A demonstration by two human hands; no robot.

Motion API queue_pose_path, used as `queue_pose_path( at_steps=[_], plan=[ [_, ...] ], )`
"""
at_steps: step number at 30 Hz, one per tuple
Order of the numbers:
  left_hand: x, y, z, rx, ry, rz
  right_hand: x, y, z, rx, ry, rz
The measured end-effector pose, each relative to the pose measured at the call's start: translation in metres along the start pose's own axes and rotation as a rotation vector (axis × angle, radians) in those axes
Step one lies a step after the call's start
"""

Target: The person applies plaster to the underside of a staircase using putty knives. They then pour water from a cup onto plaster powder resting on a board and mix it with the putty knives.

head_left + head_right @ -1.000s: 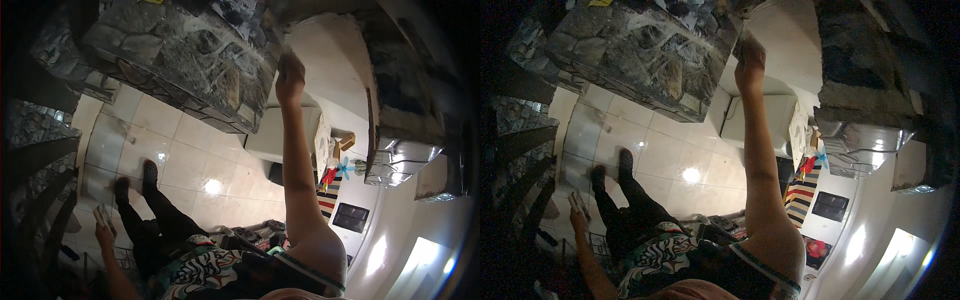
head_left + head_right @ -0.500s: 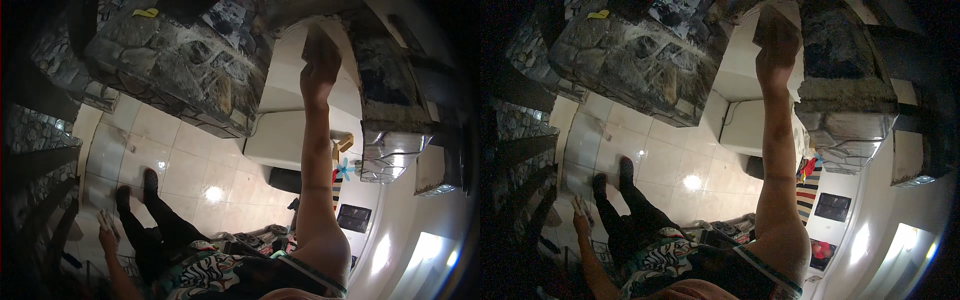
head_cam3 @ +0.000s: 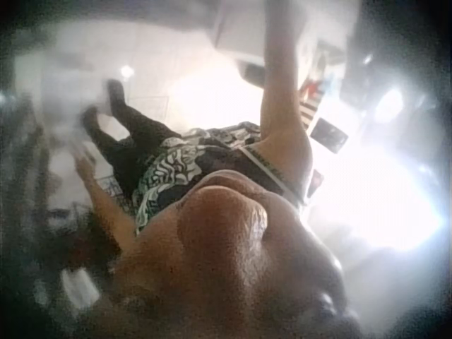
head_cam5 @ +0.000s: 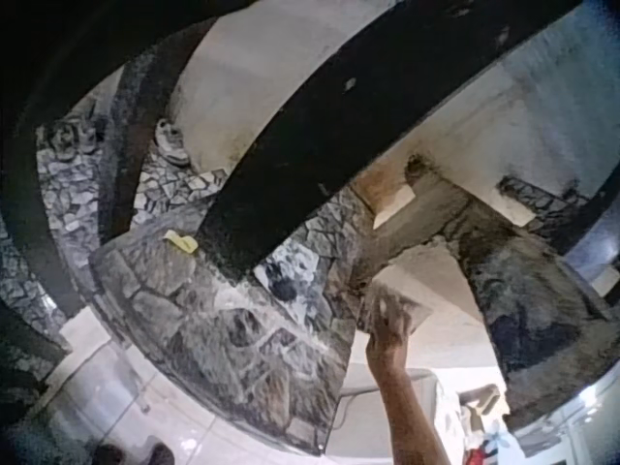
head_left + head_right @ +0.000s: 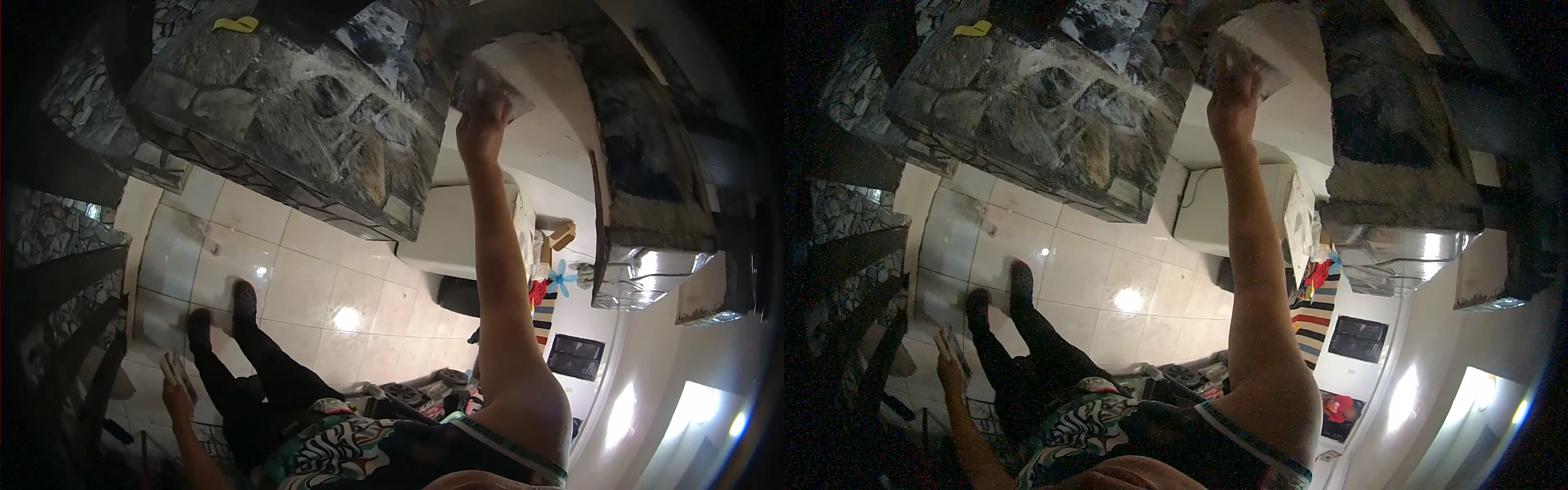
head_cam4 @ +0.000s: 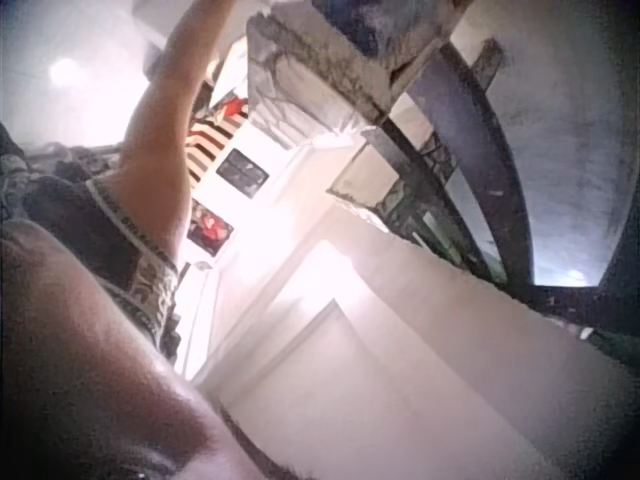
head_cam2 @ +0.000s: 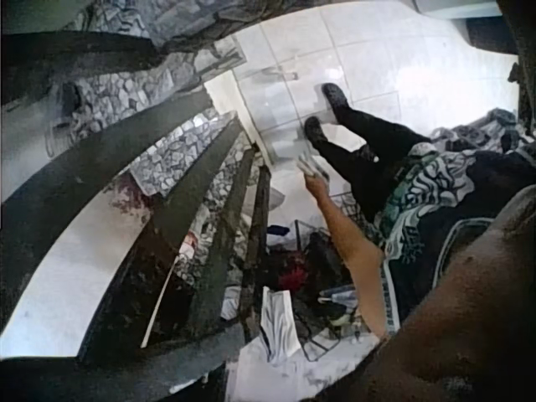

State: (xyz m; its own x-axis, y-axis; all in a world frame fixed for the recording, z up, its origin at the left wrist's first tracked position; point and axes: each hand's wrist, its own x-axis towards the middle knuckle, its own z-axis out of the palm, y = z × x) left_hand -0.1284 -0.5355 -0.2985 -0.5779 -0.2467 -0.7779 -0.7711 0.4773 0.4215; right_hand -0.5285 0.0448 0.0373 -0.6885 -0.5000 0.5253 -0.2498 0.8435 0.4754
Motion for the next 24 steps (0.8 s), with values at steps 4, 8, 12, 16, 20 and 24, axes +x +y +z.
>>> queue_pose_path(
  at_steps=[4, 8, 12, 16, 20, 24],
  plan=[
    [0.013, -0.044, -0.002, 0.033, 0.040, 0.007, -0.046, -0.014, 0.012, 0.026, -0.142, 0.087],
    [0.023, -0.041, 0.002, -0.048, 0.002, -0.045, -0.077, -0.011, -0.015, 0.142, -0.259, 0.105],
    [0.035, -0.058, 0.002, 0.108, -0.024, -0.020, -0.053, 0.000, -0.045, 0.165, 0.054, 0.039],
    [0.037, -0.067, -0.012, 0.118, -0.069, 0.051, 0.042, -0.001, -0.070, -0.052, 0.406, 0.094],
    [0.039, -0.033, 0.000, 0.090, -0.161, -0.016, 0.069, 0.006, -0.036, -0.016, 0.551, 0.162],
    [0.041, -0.048, 0.004, 0.053, -0.025, 0.055, 0.046, -0.029, -0.009, 0.374, 0.395, 0.234]
  ],
)
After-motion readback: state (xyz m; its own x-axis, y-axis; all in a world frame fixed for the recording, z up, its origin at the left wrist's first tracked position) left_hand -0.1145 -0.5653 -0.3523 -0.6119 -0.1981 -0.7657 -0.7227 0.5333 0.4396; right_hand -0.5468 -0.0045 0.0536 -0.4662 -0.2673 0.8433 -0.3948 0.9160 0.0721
